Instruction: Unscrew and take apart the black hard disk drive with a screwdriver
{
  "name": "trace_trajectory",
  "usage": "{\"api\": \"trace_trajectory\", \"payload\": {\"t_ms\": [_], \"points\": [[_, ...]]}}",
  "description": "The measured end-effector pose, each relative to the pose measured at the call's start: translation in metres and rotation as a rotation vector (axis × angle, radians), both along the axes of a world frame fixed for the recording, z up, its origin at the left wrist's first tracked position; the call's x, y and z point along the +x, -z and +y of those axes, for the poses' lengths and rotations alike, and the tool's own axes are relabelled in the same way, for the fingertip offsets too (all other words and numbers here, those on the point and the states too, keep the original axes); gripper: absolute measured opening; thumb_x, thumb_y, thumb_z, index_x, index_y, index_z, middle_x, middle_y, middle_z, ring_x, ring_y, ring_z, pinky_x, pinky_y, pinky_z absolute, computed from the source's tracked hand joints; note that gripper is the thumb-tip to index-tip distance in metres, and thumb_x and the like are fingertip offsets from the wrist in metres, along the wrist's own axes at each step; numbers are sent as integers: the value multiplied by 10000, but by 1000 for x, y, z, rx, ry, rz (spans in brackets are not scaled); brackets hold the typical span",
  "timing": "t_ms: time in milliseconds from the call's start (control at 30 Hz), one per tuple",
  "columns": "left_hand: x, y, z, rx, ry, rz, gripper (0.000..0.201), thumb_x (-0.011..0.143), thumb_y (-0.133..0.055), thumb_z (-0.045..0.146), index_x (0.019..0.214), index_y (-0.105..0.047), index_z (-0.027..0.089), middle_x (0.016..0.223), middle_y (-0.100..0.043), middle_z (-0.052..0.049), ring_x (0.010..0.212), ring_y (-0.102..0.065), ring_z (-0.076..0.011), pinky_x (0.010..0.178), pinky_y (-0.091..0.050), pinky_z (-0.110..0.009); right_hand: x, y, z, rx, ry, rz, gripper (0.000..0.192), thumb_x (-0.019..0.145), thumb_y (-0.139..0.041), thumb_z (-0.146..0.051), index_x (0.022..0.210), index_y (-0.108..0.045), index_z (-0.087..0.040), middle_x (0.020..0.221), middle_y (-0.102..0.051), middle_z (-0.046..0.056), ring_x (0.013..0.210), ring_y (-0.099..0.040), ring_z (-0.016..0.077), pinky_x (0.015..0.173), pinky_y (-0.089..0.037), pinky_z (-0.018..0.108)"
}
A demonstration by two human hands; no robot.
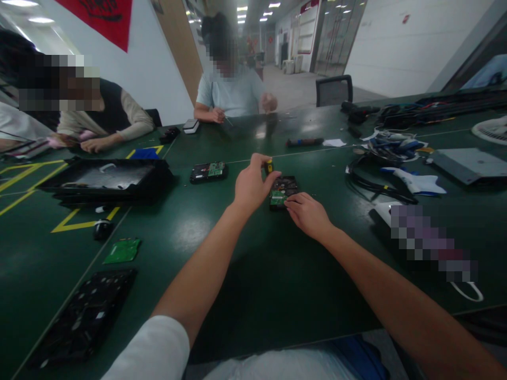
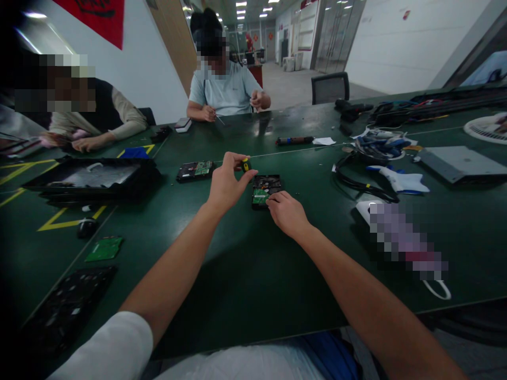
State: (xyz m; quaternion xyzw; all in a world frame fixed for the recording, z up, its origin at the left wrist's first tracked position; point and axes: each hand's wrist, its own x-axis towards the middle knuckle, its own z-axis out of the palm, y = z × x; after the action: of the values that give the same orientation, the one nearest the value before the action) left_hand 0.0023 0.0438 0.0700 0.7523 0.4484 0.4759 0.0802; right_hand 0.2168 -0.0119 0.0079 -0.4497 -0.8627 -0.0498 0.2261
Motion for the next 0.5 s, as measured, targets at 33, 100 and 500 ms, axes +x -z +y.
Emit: {"api": "trace_trajectory", "payload": {"t_ms": [33,100,500], "points": [[0,0,0,2,3,-7,366,956,-784,293,1242,-556,279,1193,-770,-71,1099,-765,-259,975,-609,-424,0,0,0,-1,-1,1,275,1043,-585,-177,1192,-816,-171,1227,-768,149,1141,-663,301,975,-596,454],[0,-1,0,18,15,4,341,961,-771,270,1232,-564,273,1176,-765,-65,1080,-758,-248,971,-608,-415,0,1,1,-1,-1,3,275,1047,-582,-181,1192,-816,-165,1230,-769,150,1144,-662,300,981,-596,453],[-1,-5,-3,58,1,88,339,1019,-621,168,1343,-633,267,1313,-736,-91,1163,-722,-257,1008,-606,-429,0,2,2,2,-2,1,278,1048,-588,-187,1198,-821,-185,1227,-773,140,1141,-663,300,987,-596,458]]}}
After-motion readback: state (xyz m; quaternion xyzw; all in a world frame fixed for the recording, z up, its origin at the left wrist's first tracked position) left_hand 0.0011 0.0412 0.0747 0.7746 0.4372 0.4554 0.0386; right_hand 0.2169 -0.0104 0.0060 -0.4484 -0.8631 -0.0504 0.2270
